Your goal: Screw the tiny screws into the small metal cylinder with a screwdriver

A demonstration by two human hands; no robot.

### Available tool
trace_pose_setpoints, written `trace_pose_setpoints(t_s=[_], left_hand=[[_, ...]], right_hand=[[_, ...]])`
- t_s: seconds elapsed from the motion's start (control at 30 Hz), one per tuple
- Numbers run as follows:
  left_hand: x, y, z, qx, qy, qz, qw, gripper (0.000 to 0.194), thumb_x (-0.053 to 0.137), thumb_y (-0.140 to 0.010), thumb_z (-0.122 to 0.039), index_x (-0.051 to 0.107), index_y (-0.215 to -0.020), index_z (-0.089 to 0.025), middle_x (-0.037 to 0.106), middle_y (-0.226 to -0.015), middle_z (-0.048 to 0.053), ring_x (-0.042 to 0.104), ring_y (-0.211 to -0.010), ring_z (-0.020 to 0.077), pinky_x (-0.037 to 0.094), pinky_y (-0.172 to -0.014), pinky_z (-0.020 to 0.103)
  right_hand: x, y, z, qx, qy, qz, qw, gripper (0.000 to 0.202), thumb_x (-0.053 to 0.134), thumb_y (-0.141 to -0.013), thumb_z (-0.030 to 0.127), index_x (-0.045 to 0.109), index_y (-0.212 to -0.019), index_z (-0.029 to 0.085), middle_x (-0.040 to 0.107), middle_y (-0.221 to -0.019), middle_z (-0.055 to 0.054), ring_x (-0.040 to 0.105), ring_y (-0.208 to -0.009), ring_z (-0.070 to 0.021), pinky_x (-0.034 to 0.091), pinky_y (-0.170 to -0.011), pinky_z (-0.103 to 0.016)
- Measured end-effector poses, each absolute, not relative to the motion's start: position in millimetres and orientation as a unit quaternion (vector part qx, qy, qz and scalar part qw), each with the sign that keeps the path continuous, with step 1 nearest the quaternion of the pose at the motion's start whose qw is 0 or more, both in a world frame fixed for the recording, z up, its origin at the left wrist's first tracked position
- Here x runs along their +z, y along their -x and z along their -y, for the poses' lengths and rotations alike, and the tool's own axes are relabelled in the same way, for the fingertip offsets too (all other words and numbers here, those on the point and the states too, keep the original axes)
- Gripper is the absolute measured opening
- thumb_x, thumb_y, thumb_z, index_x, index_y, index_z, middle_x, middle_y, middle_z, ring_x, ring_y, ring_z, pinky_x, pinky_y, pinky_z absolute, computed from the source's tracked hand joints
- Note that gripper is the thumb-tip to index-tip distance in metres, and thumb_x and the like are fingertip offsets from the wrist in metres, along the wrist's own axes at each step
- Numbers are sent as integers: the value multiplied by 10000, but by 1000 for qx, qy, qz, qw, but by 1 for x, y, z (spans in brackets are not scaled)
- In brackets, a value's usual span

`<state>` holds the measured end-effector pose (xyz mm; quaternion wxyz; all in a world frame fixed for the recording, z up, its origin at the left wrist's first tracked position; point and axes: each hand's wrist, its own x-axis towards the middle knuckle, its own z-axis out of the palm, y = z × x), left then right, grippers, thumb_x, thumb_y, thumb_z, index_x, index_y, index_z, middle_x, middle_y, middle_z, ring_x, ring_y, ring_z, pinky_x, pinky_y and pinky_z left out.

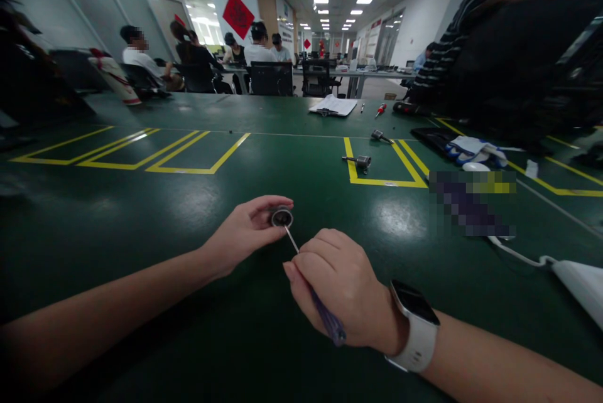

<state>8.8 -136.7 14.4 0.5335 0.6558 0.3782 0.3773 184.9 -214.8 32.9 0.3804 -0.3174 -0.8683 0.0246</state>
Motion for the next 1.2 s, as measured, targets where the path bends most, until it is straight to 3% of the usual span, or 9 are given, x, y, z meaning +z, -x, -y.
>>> trace_pose_setpoints(t_s=[0.1,0.27,0.37,0.53,0.7,0.8,0.9,1.2], left_hand=[[8,-5,122,357,-723,-371,461,507,577,-656,-5,543,-1142,-144,624,-1081,80,623,-930,166,514,-835,342],[14,0,101,261,-858,-398,190,403,650,-710,-161,584,-1107,-181,573,-1071,71,567,-966,216,480,-823,383],[20,-3,89,215,-878,-410,122,294,694,-699,-273,613,-964,-173,562,-1011,63,551,-904,220,471,-738,361],[14,-18,70,269,-875,-391,98,331,730,-659,-343,520,-847,-170,549,-877,35,511,-819,195,427,-679,324],[5,-30,69,288,-833,-417,221,348,696,-695,-368,459,-867,-180,565,-773,-4,517,-666,146,400,-567,266],[2,-30,75,271,-852,-391,220,283,672,-722,-339,511,-885,-172,586,-788,1,540,-691,144,405,-595,264],[1,-29,80,247,-880,-368,171,169,628,-756,-305,539,-783,-163,566,-736,-4,519,-665,137,375,-579,259],[0,-28,84,284,-907,-290,112,153,566,-810,-251,501,-707,-159,492,-686,-21,466,-631,111,348,-577,235]], right_hand=[[36,-188,210,44,339,856,388,126,487,-851,108,581,-768,128,591,-679,-53,503,-623,-139,393,-564,-292],[39,-193,198,121,408,802,420,186,478,-884,192,580,-731,164,579,-650,-12,526,-591,-118,407,-557,-270],[37,-195,190,237,461,732,442,142,536,-863,271,578,-757,186,577,-643,15,531,-557,-102,419,-512,-239],[29,-202,181,374,465,646,476,159,624,-807,336,549,-789,197,566,-661,32,530,-571,-95,444,-514,-221],[17,-208,178,420,429,634,487,149,620,-814,337,574,-835,197,615,-750,6,579,-686,-121,473,-631,-262],[10,-209,178,447,412,624,491,160,573,-845,347,585,-859,188,628,-801,-16,592,-754,-146,478,-700,-310],[6,-209,178,444,396,628,501,170,530,-871,340,598,-880,185,627,-837,-25,586,-796,-157,469,-740,-337],[17,-205,190,349,437,692,456,152,511,-875,296,605,-936,193,627,-888,-38,579,-797,-160,467,-708,-318]])
